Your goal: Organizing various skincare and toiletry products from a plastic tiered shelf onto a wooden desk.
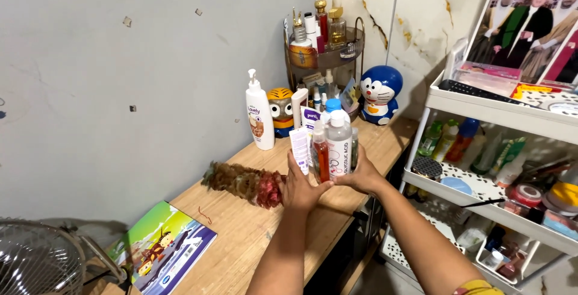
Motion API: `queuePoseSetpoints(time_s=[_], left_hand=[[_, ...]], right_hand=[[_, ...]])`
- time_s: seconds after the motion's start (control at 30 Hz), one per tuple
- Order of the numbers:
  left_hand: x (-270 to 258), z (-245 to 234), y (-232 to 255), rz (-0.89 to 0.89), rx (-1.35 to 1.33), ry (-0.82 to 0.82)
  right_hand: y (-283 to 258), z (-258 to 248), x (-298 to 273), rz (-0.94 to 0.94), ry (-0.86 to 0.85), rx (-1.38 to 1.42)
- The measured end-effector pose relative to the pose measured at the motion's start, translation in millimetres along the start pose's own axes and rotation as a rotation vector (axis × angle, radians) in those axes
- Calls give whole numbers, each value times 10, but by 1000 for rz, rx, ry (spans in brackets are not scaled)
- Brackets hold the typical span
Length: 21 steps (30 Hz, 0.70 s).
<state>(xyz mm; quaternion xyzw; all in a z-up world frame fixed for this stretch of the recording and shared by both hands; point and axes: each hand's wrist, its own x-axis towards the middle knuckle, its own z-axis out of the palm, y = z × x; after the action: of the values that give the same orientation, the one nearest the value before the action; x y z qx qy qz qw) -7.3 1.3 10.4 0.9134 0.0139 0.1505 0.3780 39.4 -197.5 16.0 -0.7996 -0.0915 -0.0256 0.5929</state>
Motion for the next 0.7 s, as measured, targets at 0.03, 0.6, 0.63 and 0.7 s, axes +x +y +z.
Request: queuePoseSetpoints(time_s=[0.03, 0.6, 0.63, 0.7], left_hand=[[18, 2, -1, 3, -1, -3], [-14, -16, 48, -5, 184, -89], [-23, 9, 26, -5, 185, -89], [-36, 59, -17, 15, 184, -23]], right_hand=[[-41, 5, -3, 1, 4, -1], [5, 18, 5, -36, 28, -119], [19, 20, 5, -35, 28, -119], [44, 24, 10, -64, 40, -88]])
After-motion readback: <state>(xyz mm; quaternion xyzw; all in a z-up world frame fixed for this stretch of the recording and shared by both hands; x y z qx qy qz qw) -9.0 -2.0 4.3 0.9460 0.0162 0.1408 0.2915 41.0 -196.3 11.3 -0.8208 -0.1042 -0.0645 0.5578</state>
